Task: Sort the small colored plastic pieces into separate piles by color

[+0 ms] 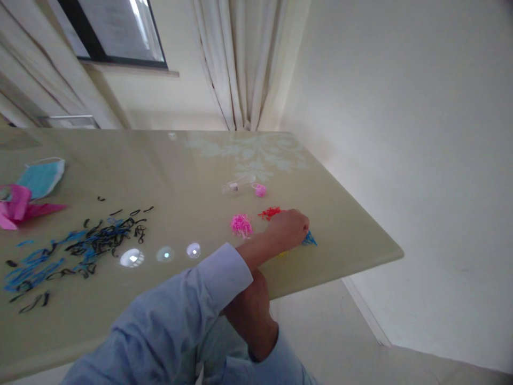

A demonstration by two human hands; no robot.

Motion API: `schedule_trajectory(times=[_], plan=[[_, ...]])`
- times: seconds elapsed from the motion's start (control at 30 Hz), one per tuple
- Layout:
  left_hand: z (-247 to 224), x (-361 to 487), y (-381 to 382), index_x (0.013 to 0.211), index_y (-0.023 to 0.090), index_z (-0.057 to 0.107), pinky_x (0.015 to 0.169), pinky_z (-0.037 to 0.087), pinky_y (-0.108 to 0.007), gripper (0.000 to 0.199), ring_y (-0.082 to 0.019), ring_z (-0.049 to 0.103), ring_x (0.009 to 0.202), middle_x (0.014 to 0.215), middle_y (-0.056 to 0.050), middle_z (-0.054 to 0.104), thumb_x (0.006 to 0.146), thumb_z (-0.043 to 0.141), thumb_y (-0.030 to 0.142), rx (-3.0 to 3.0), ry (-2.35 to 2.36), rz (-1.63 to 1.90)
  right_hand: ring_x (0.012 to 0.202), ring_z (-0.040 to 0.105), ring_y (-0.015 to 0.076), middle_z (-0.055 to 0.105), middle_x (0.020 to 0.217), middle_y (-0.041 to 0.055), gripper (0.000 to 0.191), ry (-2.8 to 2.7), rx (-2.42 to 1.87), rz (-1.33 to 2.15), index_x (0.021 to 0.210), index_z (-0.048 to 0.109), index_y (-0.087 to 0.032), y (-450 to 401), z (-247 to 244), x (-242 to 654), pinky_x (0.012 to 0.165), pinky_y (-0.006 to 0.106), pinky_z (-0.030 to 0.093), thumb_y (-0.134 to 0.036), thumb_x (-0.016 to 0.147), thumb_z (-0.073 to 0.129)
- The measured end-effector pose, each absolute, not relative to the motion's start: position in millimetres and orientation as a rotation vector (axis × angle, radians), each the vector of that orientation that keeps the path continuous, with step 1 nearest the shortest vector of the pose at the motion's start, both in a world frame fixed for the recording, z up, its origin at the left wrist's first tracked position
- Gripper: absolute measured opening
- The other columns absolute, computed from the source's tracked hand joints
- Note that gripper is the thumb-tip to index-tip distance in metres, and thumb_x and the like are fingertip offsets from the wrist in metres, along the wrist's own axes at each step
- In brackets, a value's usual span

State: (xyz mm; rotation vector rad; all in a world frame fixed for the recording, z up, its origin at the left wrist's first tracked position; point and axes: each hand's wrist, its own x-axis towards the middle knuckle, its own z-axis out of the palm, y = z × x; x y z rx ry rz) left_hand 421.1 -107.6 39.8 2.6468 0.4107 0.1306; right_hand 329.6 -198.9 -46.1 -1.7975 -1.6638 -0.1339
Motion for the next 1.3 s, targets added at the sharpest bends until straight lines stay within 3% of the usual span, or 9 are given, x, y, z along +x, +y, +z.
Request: schedule_trajectory(times=[0.1,0.27,0.4,0.63,0.77,0.97,1.13,1.3], plan=[[37.8,426.7,-110.6,0.092,0.015,0.076,0.075,0.054,-0.035,0.027,-0.026,0.07,0.09,0.1,-0.014,0.072,0.09,0.049,0.018,2.688,0.397,0.081,0.083,0.072,0.0257,0.076,0.077,0.0082,0.023,-1.702,-1.877,-0.069,0.104,0.075,-0.024,-197.7,-49.1,329.7,0.079,0.035,0.057,-0.019,0.087,0.059],[36.5,419.5,-106.7,0.091,0.017,0.077,0.077,0.053,-0.031,0.027,-0.022,0.069,0.089,0.097,-0.011,0.072,0.091,0.05,0.022,2.665,0.39,0.09,0.086,0.072,0.0244,0.077,0.082,0.0076,0.021,-1.729,-1.848,-0.076,0.098,0.075,-0.023,-200.0,-47.3,330.1,0.076,0.033,0.056,-0.017,0.085,0.06],[36.7,397.8,-98.7,0.09,0.019,0.076,0.082,0.051,-0.029,0.025,-0.019,0.066,0.087,0.091,-0.006,0.072,0.09,0.052,0.022,2.551,0.397,0.282,0.086,0.07,0.0238,0.075,0.082,0.0084,0.017,-1.688,-1.797,-0.039,0.091,0.074,-0.02,-203.9,-40.6,331.0,0.076,0.032,0.055,-0.015,0.081,0.061],[39.6,315.0,-85.5,0.093,0.02,0.076,0.078,0.047,-0.026,0.02,-0.015,0.061,0.077,0.087,-0.003,0.073,0.089,0.057,0.022,2.216,0.504,0.635,0.089,0.065,0.0219,0.073,0.093,0.0071,0.025,-1.68,-1.772,0.053,0.1,0.071,-0.021,-207.8,-31.4,335.2,0.077,0.032,0.051,-0.01,0.085,0.055],[30.9,255.9,-78.9,0.092,0.018,0.075,0.077,0.047,-0.026,0.02,-0.016,0.062,0.08,0.089,-0.004,0.073,0.089,0.055,0.019,2.133,0.699,0.733,0.08,0.063,0.0192,0.07,0.086,0.0054,0.018,-1.673,-1.699,0.065,0.094,0.07,-0.02,-208.2,-29.3,336.3,0.073,0.029,0.049,-0.017,0.094,0.053],[5.9,172.7,-79.1,0.098,0.017,0.074,0.078,0.048,-0.029,0.024,-0.017,0.064,0.081,0.092,-0.006,0.072,0.093,0.052,0.023,2.054,0.94,0.703,0.079,0.064,0.0174,0.069,0.082,0.0036,0.031,-1.636,-1.701,0.302,0.088,0.069,-0.022,-203.5,-22.0,341.7,0.073,0.028,0.049,-0.034,0.103,0.045],[-7.6,128.8,-81.3,0.096,0.017,0.074,0.076,0.049,-0.028,0.023,-0.016,0.064,0.079,0.09,-0.006,0.07,0.093,0.054,0.029,1.959,0.955,0.786,0.07,0.067,0.0166,0.072,0.08,0.0028,0.035,-1.533,-1.742,0.577,0.1,0.069,-0.022,-183.3,-5.5,342.3,0.063,0.026,0.051,-0.048,0.099,0.046],[-9.4,118.9,-81.3,0.094,0.018,0.075,0.074,0.048,-0.026,0.021,-0.016,0.063,0.079,0.085,-0.005,0.07,0.09,0.058,0.028,1.861,0.879,0.812,0.067,0.064,0.0151,0.072,0.079,0.0031,0.026,-1.664,-1.657,0.594,0.101,0.069,-0.019,-132.8,26.2,314.2,0.062,0.025,0.049,-0.04,0.093,0.056]])
